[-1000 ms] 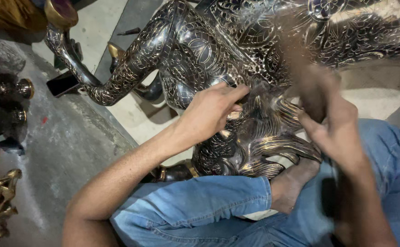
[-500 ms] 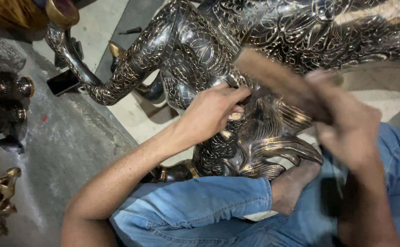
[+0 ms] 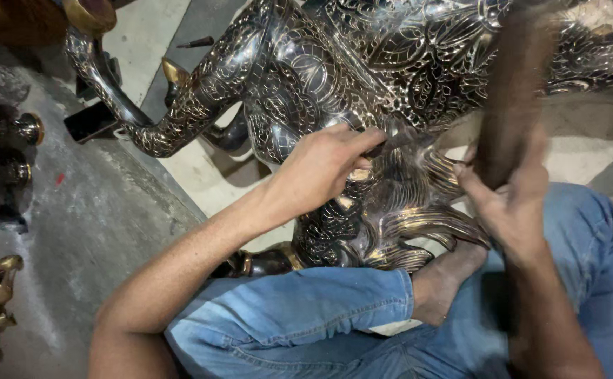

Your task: The person uses a chisel and hammer to carve intricate patterns into a large, ornate metal sculpture. They hold the chisel with one hand and strike it with a hammer in the other, working on the surface details of the sculpture.

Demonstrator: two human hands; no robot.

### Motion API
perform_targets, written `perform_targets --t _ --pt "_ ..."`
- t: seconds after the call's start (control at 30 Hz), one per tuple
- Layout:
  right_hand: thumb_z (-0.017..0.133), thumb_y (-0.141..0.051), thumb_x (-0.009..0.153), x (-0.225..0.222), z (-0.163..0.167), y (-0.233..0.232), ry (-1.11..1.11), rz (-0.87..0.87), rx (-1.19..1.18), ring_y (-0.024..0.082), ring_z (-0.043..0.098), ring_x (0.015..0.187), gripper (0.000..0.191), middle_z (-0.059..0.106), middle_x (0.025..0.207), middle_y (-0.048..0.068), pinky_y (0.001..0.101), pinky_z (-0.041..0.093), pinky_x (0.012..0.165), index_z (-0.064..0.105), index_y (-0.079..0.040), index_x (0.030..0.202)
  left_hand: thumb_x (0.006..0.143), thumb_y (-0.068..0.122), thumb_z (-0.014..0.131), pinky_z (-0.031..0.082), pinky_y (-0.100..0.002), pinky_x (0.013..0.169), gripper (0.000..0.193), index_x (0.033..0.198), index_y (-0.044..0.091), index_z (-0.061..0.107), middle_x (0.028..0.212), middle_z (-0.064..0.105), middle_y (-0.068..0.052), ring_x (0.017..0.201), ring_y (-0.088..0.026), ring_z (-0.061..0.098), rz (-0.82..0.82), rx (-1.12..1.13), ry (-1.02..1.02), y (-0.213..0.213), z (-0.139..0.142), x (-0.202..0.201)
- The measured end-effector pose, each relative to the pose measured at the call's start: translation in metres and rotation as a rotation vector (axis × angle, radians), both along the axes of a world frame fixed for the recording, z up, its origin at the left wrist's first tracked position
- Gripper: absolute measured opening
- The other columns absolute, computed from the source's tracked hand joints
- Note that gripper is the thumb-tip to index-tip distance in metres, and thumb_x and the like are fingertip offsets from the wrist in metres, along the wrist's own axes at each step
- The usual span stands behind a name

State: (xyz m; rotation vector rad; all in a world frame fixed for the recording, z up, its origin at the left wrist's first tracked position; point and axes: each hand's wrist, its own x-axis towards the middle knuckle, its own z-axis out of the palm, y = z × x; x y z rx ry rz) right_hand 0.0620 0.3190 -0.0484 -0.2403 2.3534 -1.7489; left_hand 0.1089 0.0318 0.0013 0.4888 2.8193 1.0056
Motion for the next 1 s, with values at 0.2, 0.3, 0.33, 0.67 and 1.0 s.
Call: perform_targets --t 0.2,0.3,0.33,0.67,1.0 --pt "0.082 -0.004 0.091 0.005 -0.006 0.0 0.23 0.127 0.347 0.026 0.071 0.088 0.05 0.068 0.106 0.017 0.0359 0.056 0.082 0.057 -0.005 0.135 0.086 -0.002 0.068 0.052 -0.048 0.074 0.046 0.131 0.004 0.061 0.093 0.07 -0.016 0.091 -0.037 0.065 -0.006 0.003 0.013 0.0 0.003 0.001" --pt "0.074 0.005 0.079 0.005 0.0 0.002 0.54 0.088 0.24 0.038 0.069 0.117 0.073 0.065 0.132 0.027 0.0427 0.055 0.099 0.049 -0.002 0.148 0.085 -0.001 0.07 0.053 -0.047 0.075 0.046 0.129 0.006 0.061 0.094 0.07 -0.015 0.092 -0.036 0.066 0.011 0.01 0.0 0.0 0.004 0.001" --pt "0.075 0.005 0.078 0.005 0.003 0.004 0.42 0.149 0.382 0.038 0.07 0.109 0.077 0.067 0.123 0.026 0.0422 0.055 0.095 0.052 -0.006 0.151 0.086 -0.001 0.07 0.052 -0.047 0.075 0.044 0.129 0.006 0.061 0.095 0.07 -0.015 0.092 -0.035 0.066 0.003 0.017 0.0 0.0 0.004 0.001" --pt "0.082 0.001 0.082 0.001 -0.021 0.0 0.173 0.164 0.111 0.018 0.066 0.12 0.075 0.069 0.13 0.015 0.0316 0.051 0.106 0.051 -0.001 0.15 0.096 -0.001 0.07 0.054 -0.041 0.079 0.041 0.134 0.0 0.057 0.107 0.07 -0.016 0.093 -0.029 0.067 0.172 0.198 0.108 -0.002 0.004 0.016" --pt "0.081 0.003 0.079 -0.001 -0.005 -0.006 0.202 0.177 0.066 0.016 0.063 0.114 0.07 0.069 0.122 0.015 0.0307 0.05 0.101 0.053 0.001 0.144 0.093 -0.006 0.07 0.055 -0.038 0.077 0.048 0.139 -0.001 0.055 0.11 0.071 -0.015 0.091 -0.025 0.064 0.245 0.126 0.133 0.014 -0.003 0.022"
